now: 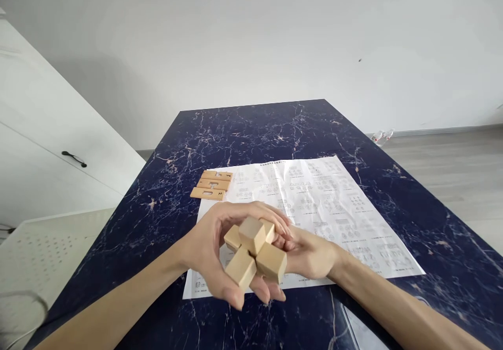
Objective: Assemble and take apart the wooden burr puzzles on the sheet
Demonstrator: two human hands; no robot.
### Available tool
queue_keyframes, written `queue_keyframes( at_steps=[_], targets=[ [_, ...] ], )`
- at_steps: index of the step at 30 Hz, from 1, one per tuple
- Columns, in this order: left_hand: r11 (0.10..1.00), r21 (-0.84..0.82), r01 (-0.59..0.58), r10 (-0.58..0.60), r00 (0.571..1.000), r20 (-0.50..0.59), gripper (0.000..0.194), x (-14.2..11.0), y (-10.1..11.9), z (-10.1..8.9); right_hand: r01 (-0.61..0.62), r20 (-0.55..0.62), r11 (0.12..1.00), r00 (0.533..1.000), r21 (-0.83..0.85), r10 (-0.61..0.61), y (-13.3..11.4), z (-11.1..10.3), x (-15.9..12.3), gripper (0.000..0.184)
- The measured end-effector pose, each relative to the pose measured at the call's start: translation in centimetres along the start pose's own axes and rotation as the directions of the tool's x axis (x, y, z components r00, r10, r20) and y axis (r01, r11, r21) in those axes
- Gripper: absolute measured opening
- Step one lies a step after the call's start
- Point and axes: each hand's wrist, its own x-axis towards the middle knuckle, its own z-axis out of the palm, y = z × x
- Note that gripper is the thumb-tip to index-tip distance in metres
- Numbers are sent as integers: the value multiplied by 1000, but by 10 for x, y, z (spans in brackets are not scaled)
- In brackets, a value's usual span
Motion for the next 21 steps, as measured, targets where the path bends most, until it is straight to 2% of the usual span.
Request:
queue_keyframes(
  at_steps=[2,5,9,11,13,15,18,21],
  targets=[
    [1000,-17,-20,20,1000,6,59,3,5,1,50,-28,999,998,16,-50,-3,3,-1,37],
    [999,3,-48,48,999,7,60,6,6,-1,120,26,992,992,44,-121,-6,4,-2,35],
    [998,28,53,-55,994,91,69,1,0,-6,33,109,999,994,-8,-32,-9,2,-2,35],
    [993,18,114,-115,991,71,71,-3,-3,-9,36,118,999,993,-40,-31,-8,2,-1,36],
    [989,27,142,-142,990,10,68,-6,-5,-11,110,65,987,993,-115,-103,-6,2,2,35],
    [988,104,111,-107,993,-44,66,-7,-6,-12,154,-14,960,987,-232,-162,-4,2,5,33],
    [982,186,40,-18,993,-117,60,-5,-8,-12,141,-126,910,971,-389,-204,-4,1,8,34],
    [983,179,46,-21,990,-140,57,-3,-8,-11,127,-168,869,958,-478,-233,-5,0,9,38]
  ],
)
